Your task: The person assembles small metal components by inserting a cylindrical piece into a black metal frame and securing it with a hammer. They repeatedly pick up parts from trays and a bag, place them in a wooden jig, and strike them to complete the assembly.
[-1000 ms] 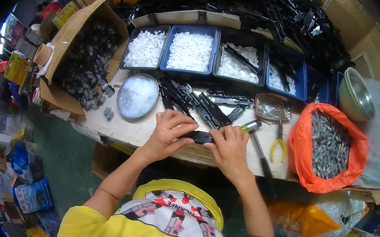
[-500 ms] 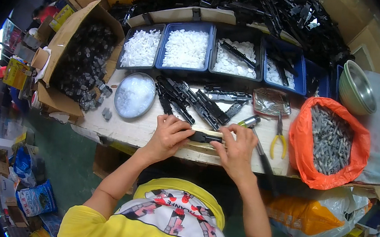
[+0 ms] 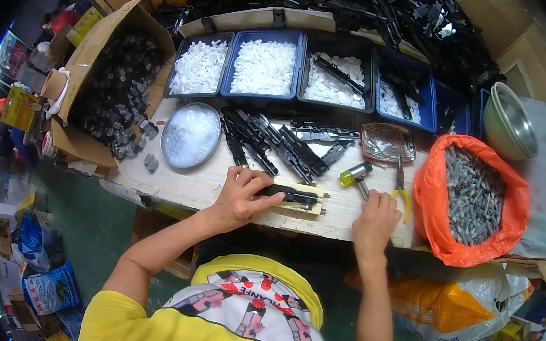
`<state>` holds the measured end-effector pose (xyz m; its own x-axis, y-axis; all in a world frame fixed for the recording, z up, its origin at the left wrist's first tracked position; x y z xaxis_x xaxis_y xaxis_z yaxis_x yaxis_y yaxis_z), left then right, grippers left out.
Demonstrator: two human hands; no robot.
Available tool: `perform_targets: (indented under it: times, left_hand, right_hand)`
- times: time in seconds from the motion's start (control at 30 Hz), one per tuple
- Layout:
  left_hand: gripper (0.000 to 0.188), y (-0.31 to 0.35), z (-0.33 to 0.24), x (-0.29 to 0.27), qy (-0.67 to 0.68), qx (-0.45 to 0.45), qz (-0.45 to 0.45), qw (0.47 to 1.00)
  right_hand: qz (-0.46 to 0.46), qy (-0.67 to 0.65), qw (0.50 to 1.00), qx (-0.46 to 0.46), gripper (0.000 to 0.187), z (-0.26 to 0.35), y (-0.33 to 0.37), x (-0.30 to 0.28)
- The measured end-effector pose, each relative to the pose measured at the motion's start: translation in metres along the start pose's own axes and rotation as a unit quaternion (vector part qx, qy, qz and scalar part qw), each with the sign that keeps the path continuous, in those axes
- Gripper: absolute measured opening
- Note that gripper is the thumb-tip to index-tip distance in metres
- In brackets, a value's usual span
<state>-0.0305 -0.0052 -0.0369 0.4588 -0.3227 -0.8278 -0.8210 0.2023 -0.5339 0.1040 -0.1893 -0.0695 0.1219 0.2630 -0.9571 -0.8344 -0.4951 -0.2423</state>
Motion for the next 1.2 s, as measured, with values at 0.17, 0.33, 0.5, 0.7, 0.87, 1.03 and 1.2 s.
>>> perform_targets:
  times: [0.17,0.33,0.5,0.7,0.87,1.03,1.2]
  left_hand:
    - [0.042,0.004,0.001,0.009,0.013,0.009,0.004,1.000]
    - [0.033,0.002,-0.001,0.007,-0.003,0.028,0.008,1.000]
    - [0.030,-0.001,-0.002,0.009,-0.001,0.034,0.020,0.999]
    - [0.029,-0.003,-0.004,0.008,-0.019,0.036,0.024,0.999]
    - [0.035,-0.002,-0.001,0.006,0.014,-0.003,0.048,0.999]
    - [0.040,0.004,0.030,-0.014,0.103,-0.101,0.003,0.989]
    - [0.012,0.008,0.037,-0.010,0.138,-0.134,0.025,0.981]
  right_hand:
    - [0.000,-0.241,0.969,-0.063,0.018,0.033,0.013,-0.040]
    - [-0.004,-0.228,0.968,-0.108,0.015,0.074,0.017,-0.085]
    - [0.086,-0.090,0.981,-0.146,0.016,0.088,0.023,-0.050]
    - [0.028,-0.134,0.980,-0.148,0.012,0.098,0.018,-0.073]
    - [0.111,-0.027,0.984,-0.135,0.016,0.098,0.022,-0.047]
    - [0.127,-0.028,0.983,-0.133,0.016,0.096,0.020,-0.044]
    - [0.136,-0.039,0.981,-0.133,0.016,0.090,0.019,-0.040]
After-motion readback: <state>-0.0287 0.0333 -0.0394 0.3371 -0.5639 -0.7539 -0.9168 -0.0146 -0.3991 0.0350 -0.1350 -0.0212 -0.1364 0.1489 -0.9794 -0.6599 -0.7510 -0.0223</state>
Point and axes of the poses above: each hand's wrist, its own y-axis away from the middle knuckle, its own x-axis out of the palm, z = x × y, the point moved 8 cm from there along -y, towards the middle knuckle, and after that the axes turned 1 degree about -z, right-handed, at the moved point
